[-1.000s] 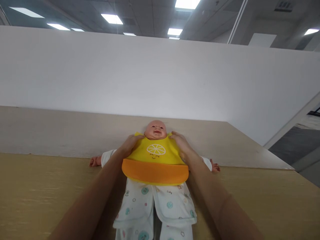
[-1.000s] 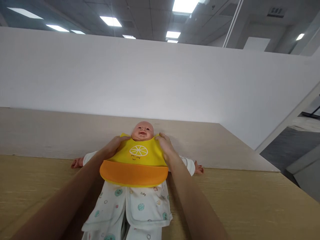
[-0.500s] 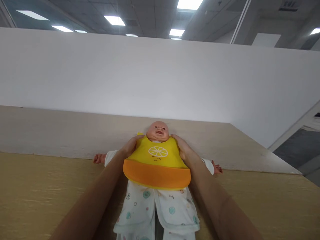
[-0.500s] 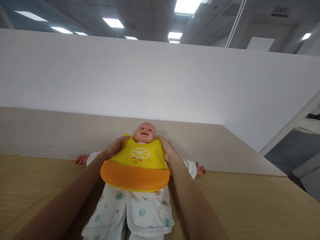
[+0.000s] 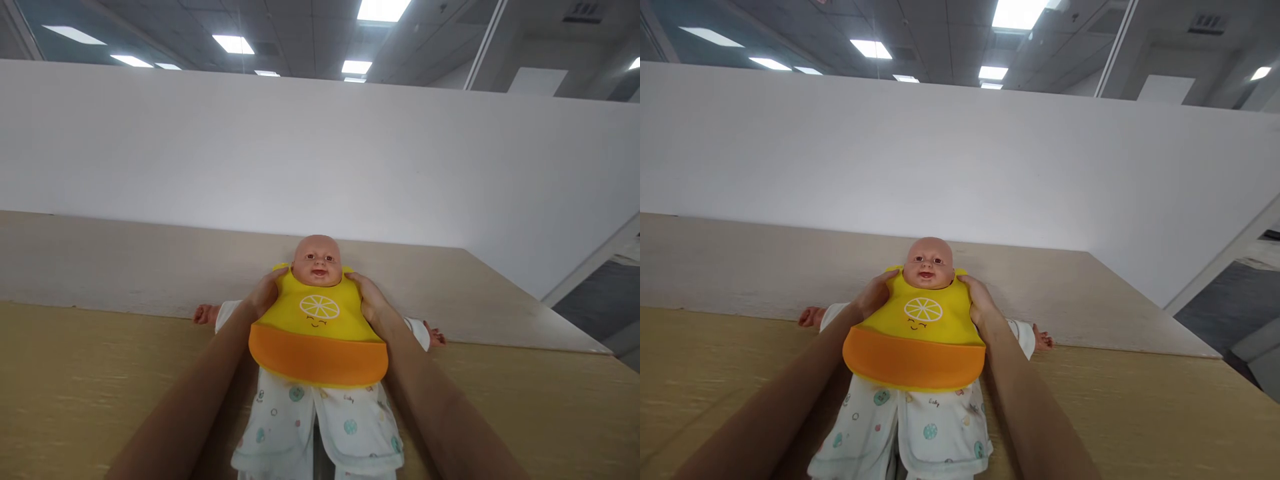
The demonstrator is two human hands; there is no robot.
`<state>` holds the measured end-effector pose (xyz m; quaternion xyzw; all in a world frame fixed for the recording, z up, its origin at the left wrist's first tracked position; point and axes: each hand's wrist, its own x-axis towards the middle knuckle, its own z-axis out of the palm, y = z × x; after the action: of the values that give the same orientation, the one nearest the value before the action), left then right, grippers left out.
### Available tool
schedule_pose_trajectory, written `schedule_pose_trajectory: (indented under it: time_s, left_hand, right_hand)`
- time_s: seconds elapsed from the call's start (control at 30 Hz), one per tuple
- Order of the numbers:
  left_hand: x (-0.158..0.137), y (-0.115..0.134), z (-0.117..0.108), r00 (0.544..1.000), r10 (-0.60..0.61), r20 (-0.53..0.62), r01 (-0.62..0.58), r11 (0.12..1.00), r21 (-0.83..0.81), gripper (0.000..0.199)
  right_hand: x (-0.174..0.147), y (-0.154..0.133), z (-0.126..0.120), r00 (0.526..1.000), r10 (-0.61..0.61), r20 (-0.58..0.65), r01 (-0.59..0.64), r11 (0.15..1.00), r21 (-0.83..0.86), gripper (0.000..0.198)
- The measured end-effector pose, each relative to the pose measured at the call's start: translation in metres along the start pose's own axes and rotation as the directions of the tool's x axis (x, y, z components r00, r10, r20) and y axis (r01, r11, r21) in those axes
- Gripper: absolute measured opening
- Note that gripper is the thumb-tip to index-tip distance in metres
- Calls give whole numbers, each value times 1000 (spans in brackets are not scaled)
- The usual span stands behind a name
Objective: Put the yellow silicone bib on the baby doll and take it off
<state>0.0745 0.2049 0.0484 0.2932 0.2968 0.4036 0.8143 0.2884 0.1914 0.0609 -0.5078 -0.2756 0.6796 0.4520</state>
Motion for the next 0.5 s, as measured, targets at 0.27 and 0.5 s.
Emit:
schedule_pose_trajectory:
  time_s: [0.27, 0.5]
  left_hand:
    - [-3, -1, 0, 998, -44, -42, 45, 999, 7, 50]
    - [-2, -2, -2, 998, -49, -33, 48, 999, -15, 49]
  right_hand:
    - [13, -7, 4, 998, 48, 46, -40, 987, -157, 47]
    - [19, -13, 14, 981, 123, 152, -73, 952, -298, 34]
